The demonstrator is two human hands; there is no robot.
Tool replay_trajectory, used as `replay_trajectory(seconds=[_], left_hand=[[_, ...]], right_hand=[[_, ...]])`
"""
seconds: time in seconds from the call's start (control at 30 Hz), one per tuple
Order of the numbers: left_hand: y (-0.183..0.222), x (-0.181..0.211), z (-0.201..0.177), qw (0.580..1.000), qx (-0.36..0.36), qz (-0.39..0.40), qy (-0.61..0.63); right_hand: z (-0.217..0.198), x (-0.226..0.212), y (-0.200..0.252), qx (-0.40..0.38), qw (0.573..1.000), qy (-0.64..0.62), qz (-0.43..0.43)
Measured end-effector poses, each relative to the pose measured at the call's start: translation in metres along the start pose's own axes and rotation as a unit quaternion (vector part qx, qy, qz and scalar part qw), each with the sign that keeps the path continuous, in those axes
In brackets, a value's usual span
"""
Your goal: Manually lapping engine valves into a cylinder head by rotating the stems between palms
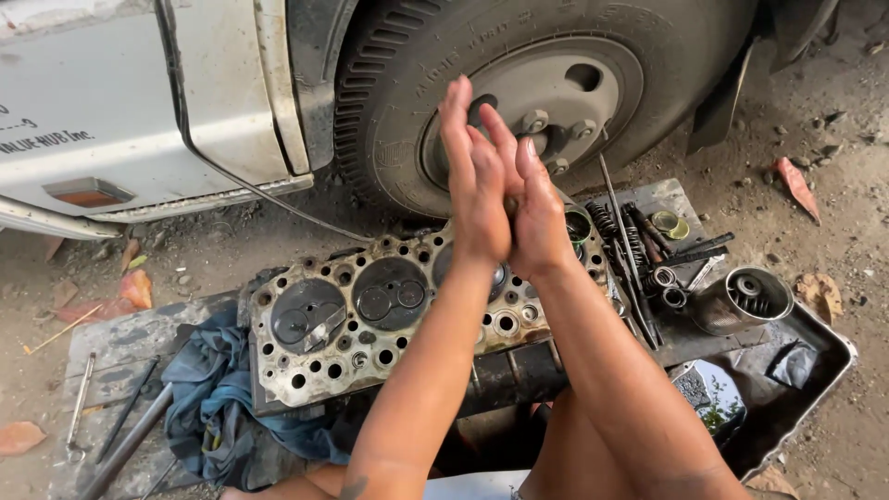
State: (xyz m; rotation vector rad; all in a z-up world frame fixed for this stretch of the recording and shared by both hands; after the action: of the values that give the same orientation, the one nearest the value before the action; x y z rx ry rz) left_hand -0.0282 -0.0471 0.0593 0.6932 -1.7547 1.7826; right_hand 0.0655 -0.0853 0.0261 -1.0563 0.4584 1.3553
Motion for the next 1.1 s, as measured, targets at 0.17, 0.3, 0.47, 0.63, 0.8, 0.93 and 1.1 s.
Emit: replay_trajectory(seconds=[0.17,0.3,0.47,0.63,0.8,0.93,1.1], left_hand=[[-0.008,-0.022,0.001,1.000,-0.014,-0.001,-0.028],[-0.046,-0.086,-0.028,0.994,0.088,-0.017,-0.057],[-0.019,-0.031,-0.015,0.995,0.082,0.001,-0.052],[-0.006,-0.040,-0.010,0.996,0.059,-0.017,-0.058],[-0.042,-0.067,-0.028,0.985,0.131,-0.016,-0.114],[-0.005,-0.016,0.009,0.991,0.075,0.063,-0.087],[-0.001,-0.012,0.002,0.992,0.086,0.058,-0.077]], right_hand=[[-0.025,0.005,-0.013,0.039,0.993,0.108,0.006],[-0.001,0.000,0.005,0.008,1.000,0.023,-0.019],[-0.007,0.000,-0.007,-0.011,0.998,0.065,-0.015],[-0.009,0.001,0.000,-0.054,0.998,-0.002,-0.027],[-0.001,0.005,0.005,0.021,0.999,-0.034,0.026],[-0.013,-0.012,-0.007,0.045,0.993,0.105,0.004],[0.000,0.000,0.007,-0.014,1.000,-0.012,0.017]])
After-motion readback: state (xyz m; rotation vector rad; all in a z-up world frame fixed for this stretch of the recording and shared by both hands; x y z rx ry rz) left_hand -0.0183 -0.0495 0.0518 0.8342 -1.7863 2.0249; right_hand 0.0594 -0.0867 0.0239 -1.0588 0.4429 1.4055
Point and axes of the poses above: each hand's wrist, its own y-axis away from the middle knuckle, its own z-axis out of the palm, x = y × z, the point moved 7 cm from there along -y, towards the middle knuckle, and after that the axes turned 3 degrees about x, right-handed, at the moved point
